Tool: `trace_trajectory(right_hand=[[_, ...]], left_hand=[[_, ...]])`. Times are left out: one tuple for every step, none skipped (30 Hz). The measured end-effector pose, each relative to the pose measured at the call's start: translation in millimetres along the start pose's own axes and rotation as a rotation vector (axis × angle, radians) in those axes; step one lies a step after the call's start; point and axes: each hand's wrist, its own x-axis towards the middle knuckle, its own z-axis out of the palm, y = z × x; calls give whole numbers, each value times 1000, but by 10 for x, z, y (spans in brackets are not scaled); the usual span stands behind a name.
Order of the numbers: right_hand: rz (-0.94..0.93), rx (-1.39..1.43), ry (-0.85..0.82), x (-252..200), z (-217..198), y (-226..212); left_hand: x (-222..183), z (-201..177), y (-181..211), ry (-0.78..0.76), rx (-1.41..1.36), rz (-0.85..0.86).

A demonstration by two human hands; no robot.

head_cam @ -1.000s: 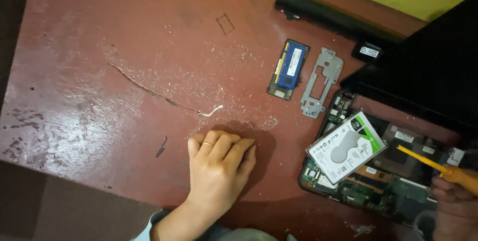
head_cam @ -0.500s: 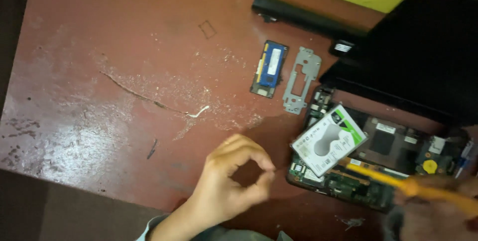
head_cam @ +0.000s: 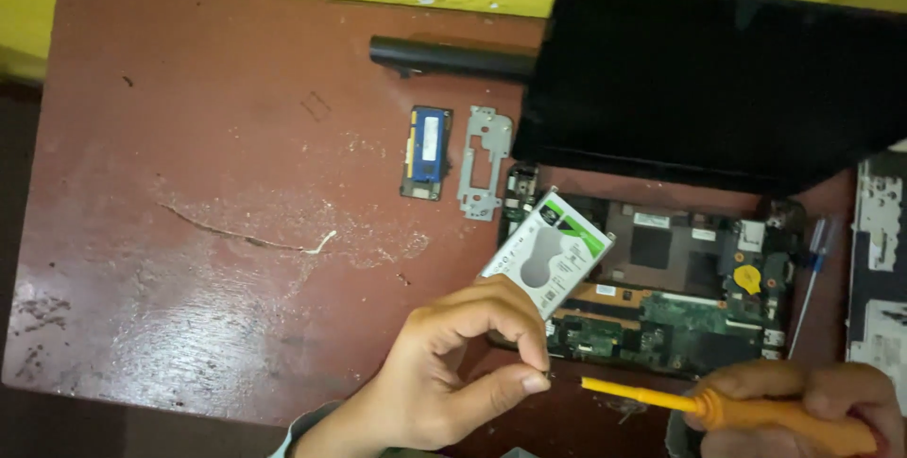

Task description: Installing a hard drive into a laptop chassis using a screwdriver.

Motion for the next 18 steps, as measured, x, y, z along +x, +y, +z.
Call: trace_trajectory(right_hand=[[369,258,-28,75,-198,-11],[728,552,-87,159,-399,-20],[725,558,-84,172,-459,-33],[820,583,-86,183,-516,-43],[914,608,-89,194,-571,-51],[912,615,-87,158,-570,-83],[544,229,-186,124,-567,-114],[166,-112,-288,93,-562,-151],[165,-108,-283,164,-874,-137],[352,-383,-482,234,-1188,-121],[533,-653,-688,300,-1500,-102],[533,-650,-684,273,-1313,-125],[441,-584,-684,247,-1123,-150],[348,-521,-684,232,-932,-181],[346,-520,-680,256,-945,-199],[479,-300,-704,282,-960,-216],[609,-76,-720,308,-973,-232],[606,-77,-717,256,-1191,-148]], left_hand=[[14,26,-3,9,45,22],[24,52,-6,21,91,46],[37,74,-10,16,94,42],[46,93,-11,18,161,67],[53,110,-12,20,228,92],[60,120,4,16,231,88],[67,127,21,16,314,97],[78,133,39,16,397,108],[87,132,64,11,398,104],[95,131,87,-15,464,84],[102,128,112,-40,531,63],[109,129,90,-45,531,60],[115,129,71,-40,542,64],[127,127,51,-35,552,69],[122,114,25,-39,552,69],[119,100,-3,-23,574,88],[116,85,-30,-6,596,107],[137,44,-48,-10,595,108]])
